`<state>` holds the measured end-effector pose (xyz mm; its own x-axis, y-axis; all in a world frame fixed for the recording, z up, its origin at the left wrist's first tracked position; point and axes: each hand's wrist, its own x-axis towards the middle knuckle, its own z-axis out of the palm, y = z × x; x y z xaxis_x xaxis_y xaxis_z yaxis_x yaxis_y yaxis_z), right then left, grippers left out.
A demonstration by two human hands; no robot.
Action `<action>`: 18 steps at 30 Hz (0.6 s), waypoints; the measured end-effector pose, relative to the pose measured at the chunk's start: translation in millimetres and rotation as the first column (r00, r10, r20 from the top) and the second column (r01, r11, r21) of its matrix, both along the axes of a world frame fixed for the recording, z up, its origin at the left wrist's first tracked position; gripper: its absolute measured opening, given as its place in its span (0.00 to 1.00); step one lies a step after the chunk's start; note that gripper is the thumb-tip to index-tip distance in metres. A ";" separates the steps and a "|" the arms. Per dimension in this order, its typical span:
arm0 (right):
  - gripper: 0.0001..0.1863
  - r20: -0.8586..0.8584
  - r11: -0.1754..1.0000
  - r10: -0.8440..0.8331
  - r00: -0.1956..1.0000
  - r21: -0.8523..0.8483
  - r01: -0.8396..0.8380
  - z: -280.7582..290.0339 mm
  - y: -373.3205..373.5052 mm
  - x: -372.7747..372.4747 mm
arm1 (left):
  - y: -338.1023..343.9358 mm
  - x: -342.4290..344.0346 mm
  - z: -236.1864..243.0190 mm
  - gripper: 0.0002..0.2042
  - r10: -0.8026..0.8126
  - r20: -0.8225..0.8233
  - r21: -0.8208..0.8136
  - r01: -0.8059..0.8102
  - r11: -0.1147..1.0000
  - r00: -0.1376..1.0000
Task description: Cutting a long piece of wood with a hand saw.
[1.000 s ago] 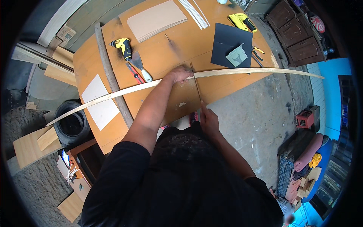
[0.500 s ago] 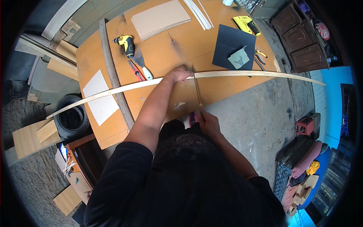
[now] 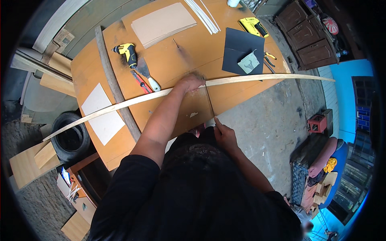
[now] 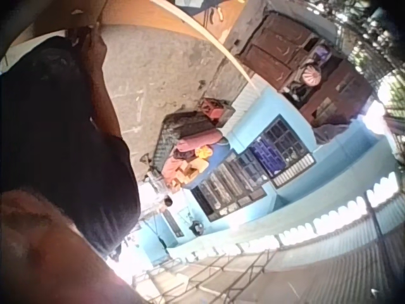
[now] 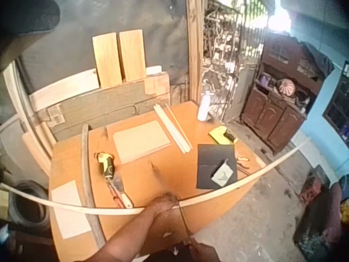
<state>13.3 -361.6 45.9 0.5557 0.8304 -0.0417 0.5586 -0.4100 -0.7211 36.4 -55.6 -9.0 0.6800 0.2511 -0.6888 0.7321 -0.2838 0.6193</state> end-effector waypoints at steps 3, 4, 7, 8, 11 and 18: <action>0.22 0.018 0.999 -0.004 1.000 0.038 0.004 -4.7 12.7 4.2 | 3.8 1.8 -7.6 0.25 -0.041 0.035 -0.020 0.041 0.999 0.999; 0.22 0.026 0.998 -0.018 1.000 0.064 0.016 -8.3 16.3 6.7 | 1.7 3.1 -4.8 0.25 -0.048 0.036 -0.024 0.049 0.999 0.998; 0.22 0.008 0.996 -0.030 1.000 0.089 0.029 -15.2 21.0 10.0 | 3.7 3.1 -3.4 0.25 -0.034 0.060 -0.007 0.034 0.999 0.998; 0.22 0.007 0.995 -0.028 1.000 0.094 0.027 -14.6 17.2 6.4 | 3.9 0.9 -8.1 0.25 -0.030 0.041 -0.011 0.030 0.999 0.999; 0.23 -0.011 0.999 -0.011 1.000 -0.044 0.011 -6.9 -2.8 -3.6 | 3.6 1.4 -4.6 0.24 -0.038 0.014 0.002 0.038 0.999 0.999; 0.23 -0.045 1.000 0.017 0.999 -0.002 -0.017 -12.6 3.9 -4.6 | 1.9 -1.6 13.7 0.22 0.050 0.000 -0.083 -0.050 0.995 0.999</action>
<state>8.7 -357.6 33.3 0.5391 0.8395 -0.0681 0.5322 -0.4022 -0.7450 34.9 -53.6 4.8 0.6698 0.2271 -0.7069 0.7425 -0.1946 0.6410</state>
